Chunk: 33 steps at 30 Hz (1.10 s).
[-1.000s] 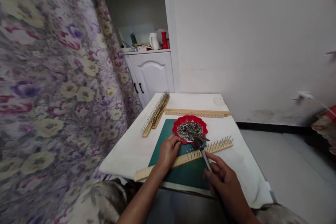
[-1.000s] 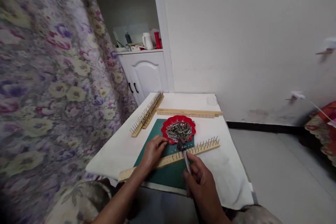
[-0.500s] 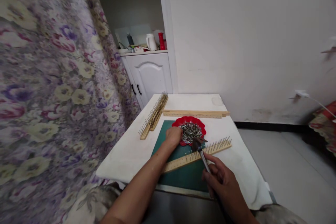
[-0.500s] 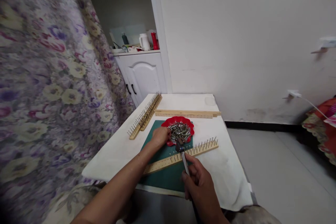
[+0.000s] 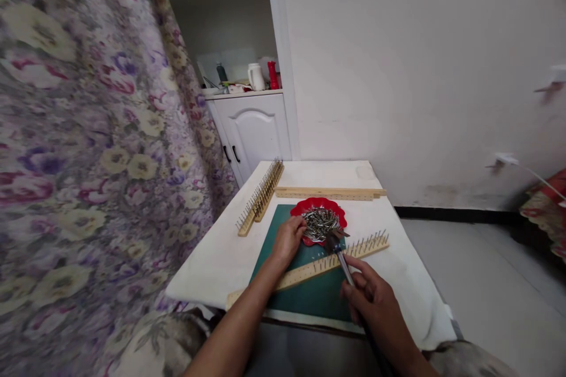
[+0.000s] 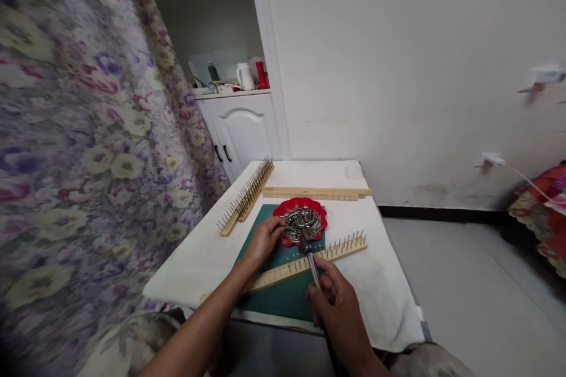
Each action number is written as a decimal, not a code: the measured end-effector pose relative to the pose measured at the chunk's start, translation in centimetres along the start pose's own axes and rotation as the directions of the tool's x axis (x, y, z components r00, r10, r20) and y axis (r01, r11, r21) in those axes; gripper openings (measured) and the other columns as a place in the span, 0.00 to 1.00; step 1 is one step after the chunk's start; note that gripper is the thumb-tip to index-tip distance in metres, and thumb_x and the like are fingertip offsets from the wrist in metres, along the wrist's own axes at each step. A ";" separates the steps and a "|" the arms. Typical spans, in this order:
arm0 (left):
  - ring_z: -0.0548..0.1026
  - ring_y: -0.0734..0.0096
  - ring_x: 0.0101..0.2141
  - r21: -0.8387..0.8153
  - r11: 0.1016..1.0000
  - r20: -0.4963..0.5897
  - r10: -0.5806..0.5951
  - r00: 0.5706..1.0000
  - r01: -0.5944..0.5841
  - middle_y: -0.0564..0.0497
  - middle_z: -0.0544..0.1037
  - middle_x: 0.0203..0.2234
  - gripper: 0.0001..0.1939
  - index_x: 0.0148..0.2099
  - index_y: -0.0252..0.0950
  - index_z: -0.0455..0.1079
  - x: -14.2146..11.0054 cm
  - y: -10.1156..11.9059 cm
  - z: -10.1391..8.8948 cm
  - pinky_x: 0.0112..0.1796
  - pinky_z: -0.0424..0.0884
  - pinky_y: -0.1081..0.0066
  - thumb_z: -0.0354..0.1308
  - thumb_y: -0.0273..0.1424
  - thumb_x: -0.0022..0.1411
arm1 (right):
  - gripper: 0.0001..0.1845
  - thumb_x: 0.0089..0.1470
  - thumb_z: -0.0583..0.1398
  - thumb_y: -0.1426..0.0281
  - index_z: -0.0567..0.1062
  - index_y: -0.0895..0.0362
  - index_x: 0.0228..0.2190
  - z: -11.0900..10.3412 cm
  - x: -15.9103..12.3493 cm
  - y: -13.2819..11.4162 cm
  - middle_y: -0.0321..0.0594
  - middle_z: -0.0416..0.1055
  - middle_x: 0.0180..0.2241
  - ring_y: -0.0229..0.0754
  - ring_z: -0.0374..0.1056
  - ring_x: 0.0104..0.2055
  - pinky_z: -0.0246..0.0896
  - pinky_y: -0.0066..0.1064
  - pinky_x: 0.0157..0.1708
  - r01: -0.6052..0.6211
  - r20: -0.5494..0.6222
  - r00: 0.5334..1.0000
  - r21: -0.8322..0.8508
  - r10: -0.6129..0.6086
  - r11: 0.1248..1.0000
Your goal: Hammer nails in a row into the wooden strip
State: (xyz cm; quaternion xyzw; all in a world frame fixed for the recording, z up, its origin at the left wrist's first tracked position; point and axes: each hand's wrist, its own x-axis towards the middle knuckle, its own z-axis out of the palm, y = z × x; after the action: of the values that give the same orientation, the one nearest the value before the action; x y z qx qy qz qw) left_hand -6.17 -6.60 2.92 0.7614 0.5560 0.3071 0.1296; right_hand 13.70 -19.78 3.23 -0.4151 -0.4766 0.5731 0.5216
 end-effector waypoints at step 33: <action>0.70 0.70 0.29 -0.375 0.900 -0.079 -0.269 0.960 0.221 0.52 0.74 0.26 0.08 0.31 0.35 0.73 -8.4 1.3 2.0 0.30 0.62 0.74 0.54 0.32 0.56 | 0.24 0.50 0.62 0.65 0.66 0.58 0.49 0.5 -0.5 -0.4 0.31 0.68 0.21 0.30 0.56 0.14 0.50 0.21 0.13 -0.037 0.006 0.999 0.023 0.037 0.999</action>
State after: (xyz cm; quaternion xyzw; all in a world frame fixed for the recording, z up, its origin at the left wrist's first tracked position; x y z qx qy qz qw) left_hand -5.58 -14.51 -0.70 0.6268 0.5885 0.4340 0.2692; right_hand 13.30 -20.35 3.70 -0.4163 -0.4636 0.5894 0.5142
